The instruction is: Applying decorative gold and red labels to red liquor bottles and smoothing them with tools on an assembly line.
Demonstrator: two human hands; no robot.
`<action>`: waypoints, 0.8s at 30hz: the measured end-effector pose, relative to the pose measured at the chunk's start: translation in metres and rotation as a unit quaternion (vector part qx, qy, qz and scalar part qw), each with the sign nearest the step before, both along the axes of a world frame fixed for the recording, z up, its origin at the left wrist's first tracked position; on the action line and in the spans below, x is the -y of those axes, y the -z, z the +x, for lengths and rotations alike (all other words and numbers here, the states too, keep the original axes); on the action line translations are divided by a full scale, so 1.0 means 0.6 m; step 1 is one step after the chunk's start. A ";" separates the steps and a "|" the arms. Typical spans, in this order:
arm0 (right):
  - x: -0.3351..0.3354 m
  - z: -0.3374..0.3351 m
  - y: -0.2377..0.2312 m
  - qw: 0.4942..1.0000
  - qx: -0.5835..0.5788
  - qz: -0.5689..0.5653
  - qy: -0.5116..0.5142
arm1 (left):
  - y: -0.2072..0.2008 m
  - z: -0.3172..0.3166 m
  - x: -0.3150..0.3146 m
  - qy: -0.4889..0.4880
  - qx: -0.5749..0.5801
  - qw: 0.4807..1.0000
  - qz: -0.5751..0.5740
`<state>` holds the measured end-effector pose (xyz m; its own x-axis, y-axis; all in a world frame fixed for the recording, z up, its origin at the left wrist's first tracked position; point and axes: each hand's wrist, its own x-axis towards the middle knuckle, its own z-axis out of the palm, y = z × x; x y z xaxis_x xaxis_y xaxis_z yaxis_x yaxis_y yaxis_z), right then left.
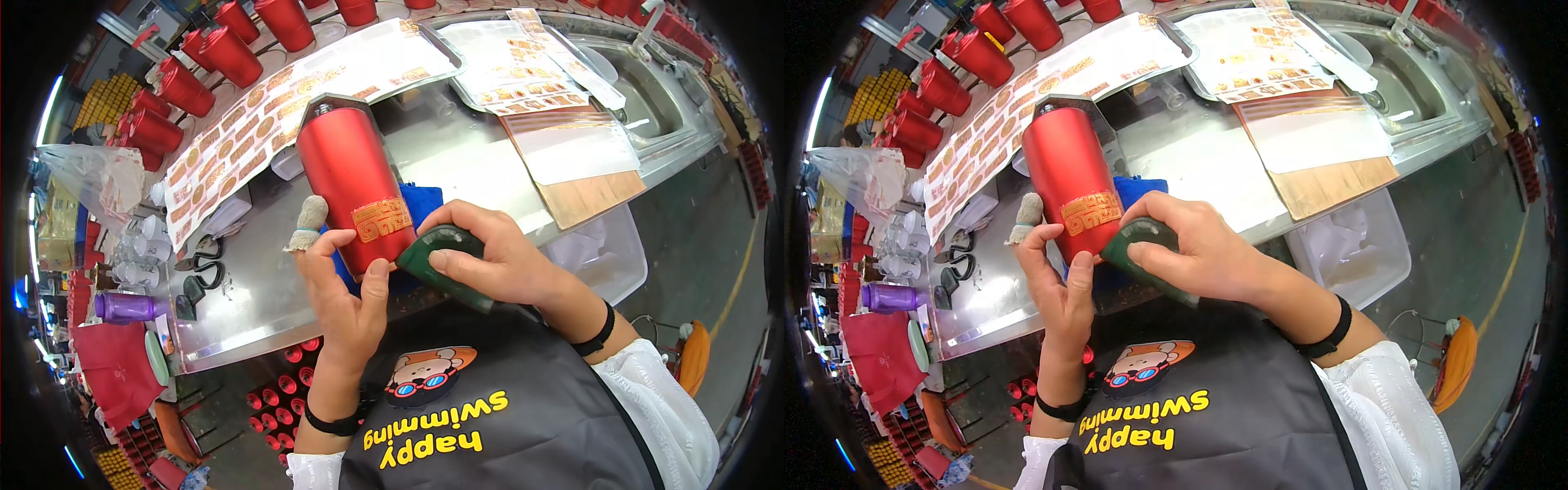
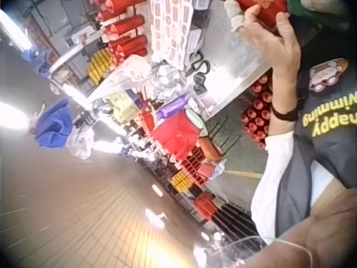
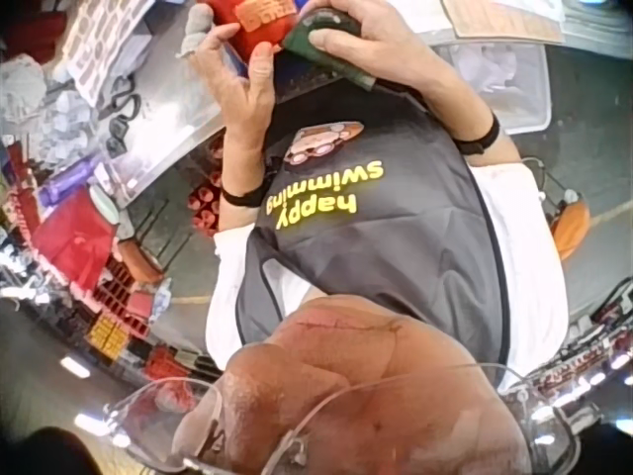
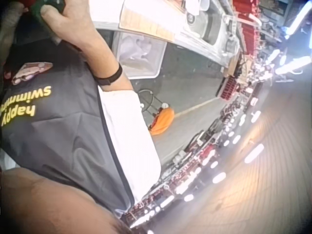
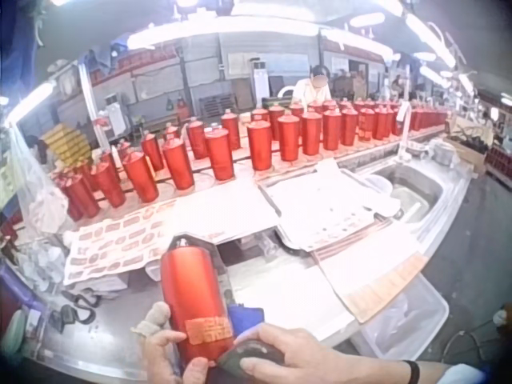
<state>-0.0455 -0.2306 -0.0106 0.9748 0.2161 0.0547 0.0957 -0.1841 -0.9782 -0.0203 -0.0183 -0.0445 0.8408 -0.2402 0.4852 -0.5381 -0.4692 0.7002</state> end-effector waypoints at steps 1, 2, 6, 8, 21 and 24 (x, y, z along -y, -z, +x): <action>-0.002 0.000 0.001 1.000 0.000 0.000 0.000 | 0.003 -0.001 0.000 0.010 -0.004 1.000 -0.003; -0.004 0.001 0.004 1.000 0.024 -0.005 -0.007 | 0.005 -0.002 0.000 0.020 -0.009 1.000 -0.006; -0.004 -0.002 0.005 0.999 0.022 0.024 -0.011 | 0.007 -0.001 0.000 0.030 -0.017 0.999 -0.016; -0.001 -0.002 0.006 1.000 0.025 0.013 -0.003 | 0.007 0.000 0.003 0.035 -0.009 0.999 -0.024; -0.001 -0.007 0.005 0.999 0.033 -0.025 0.004 | 0.012 0.002 -0.003 0.019 -0.003 0.999 -0.029; 0.003 -0.005 0.003 0.999 0.036 -0.031 0.001 | 0.024 0.000 0.002 0.032 -0.028 0.992 -0.117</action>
<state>-0.0486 -0.2323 -0.0124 0.9690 0.2203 0.1118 0.1658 -0.2448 -0.9553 -0.0206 -0.0196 -0.0587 0.8545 -0.1799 0.4873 -0.5190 -0.2561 0.8155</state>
